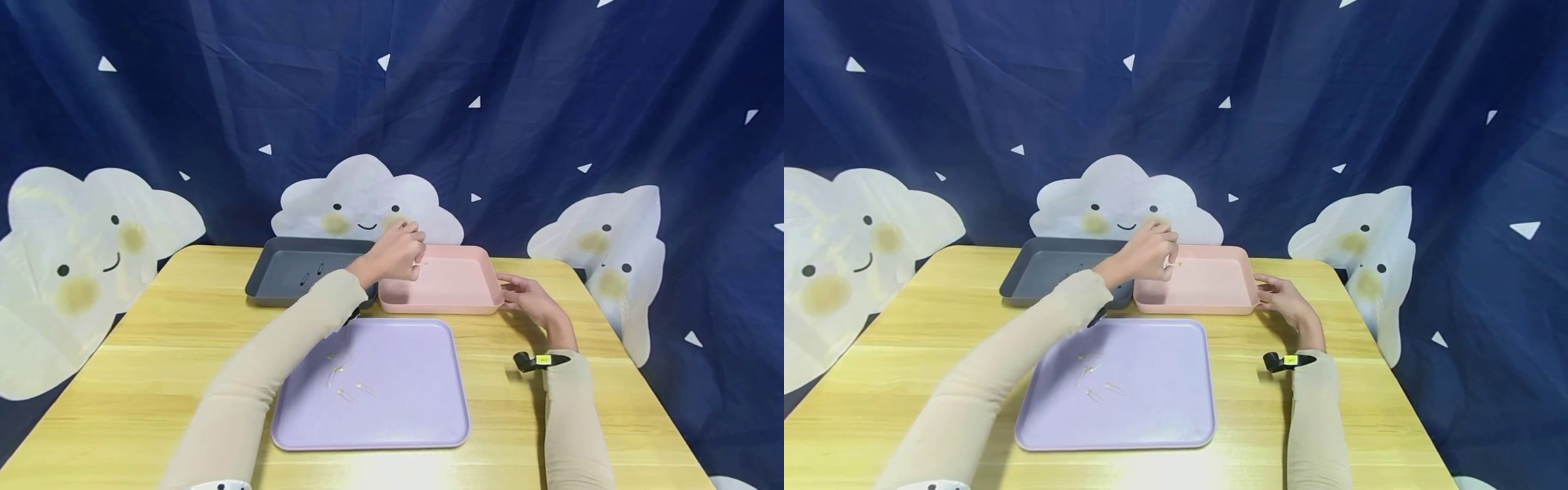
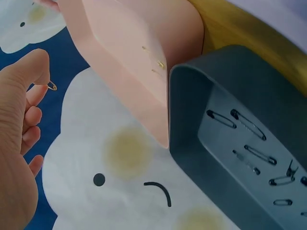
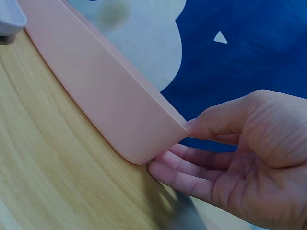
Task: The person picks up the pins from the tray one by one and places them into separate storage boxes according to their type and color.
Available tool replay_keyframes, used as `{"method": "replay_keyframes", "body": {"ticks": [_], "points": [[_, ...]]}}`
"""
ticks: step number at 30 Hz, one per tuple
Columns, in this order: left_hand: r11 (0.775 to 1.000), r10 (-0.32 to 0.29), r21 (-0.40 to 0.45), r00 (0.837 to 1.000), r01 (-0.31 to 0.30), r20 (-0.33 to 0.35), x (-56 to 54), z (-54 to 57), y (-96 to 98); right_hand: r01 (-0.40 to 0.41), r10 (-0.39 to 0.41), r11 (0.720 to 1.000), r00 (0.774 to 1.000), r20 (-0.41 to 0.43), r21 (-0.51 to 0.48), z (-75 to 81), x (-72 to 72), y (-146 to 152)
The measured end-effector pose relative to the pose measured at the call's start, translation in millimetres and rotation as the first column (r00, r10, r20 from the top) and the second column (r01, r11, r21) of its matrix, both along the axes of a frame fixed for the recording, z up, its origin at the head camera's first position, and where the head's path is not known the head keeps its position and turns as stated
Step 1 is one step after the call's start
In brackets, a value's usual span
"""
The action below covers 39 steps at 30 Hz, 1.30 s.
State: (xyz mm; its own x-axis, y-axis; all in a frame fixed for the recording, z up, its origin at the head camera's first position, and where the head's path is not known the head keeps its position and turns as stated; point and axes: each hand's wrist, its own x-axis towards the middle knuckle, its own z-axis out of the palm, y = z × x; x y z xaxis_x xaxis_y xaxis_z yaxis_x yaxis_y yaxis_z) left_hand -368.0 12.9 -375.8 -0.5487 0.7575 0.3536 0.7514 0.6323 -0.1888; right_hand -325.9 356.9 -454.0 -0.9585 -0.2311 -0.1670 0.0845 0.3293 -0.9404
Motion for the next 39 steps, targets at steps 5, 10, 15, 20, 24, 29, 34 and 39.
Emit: {"method": "replay_keyframes", "body": {"ticks": [5,10,15,20,24,29,34,39], "points": [[1.000,0.014,0.002,1.000,-0.014,0.025,-9.0,-9.6,7.5,-0.008,0.008,1.000,1.000,-0.003,-0.008,-1.7,-0.2,1],[0.998,0.040,-0.040,0.998,-0.038,0.045,-15.6,-18.8,16.9,-0.011,0.011,1.000,1.000,-0.009,-0.001,-2.5,-0.6,2],[0.995,0.061,-0.081,0.997,-0.058,0.045,-16.5,-25.2,26.1,-0.003,0.003,1.000,1.000,0.005,0.015,-1.1,-1.1,1],[0.990,0.082,-0.120,0.995,-0.074,0.061,-17.0,-30.4,31.9,0.006,-0.006,1.000,1.000,0.017,0.024,0.3,-0.5,0],[0.987,0.091,-0.137,0.995,-0.084,0.049,-17.8,-35.4,33.8,0.007,-0.007,1.000,1.000,0.017,0.019,1.5,0.2,0],[0.985,0.090,-0.153,0.995,-0.083,0.039,-18.5,-41.3,33.6,0.005,-0.006,1.000,1.000,0.017,0.020,2.4,-0.4,-1],[0.983,0.095,-0.159,0.995,-0.088,0.038,-18.3,-45.0,33.6,0.005,-0.006,1.000,1.000,0.018,0.018,2.9,-0.6,-1],[0.978,0.116,-0.180,0.992,-0.105,0.050,-18.7,-46.9,34.0,0.003,-0.004,1.000,1.000,0.017,0.015,2.9,-0.8,0]]}}
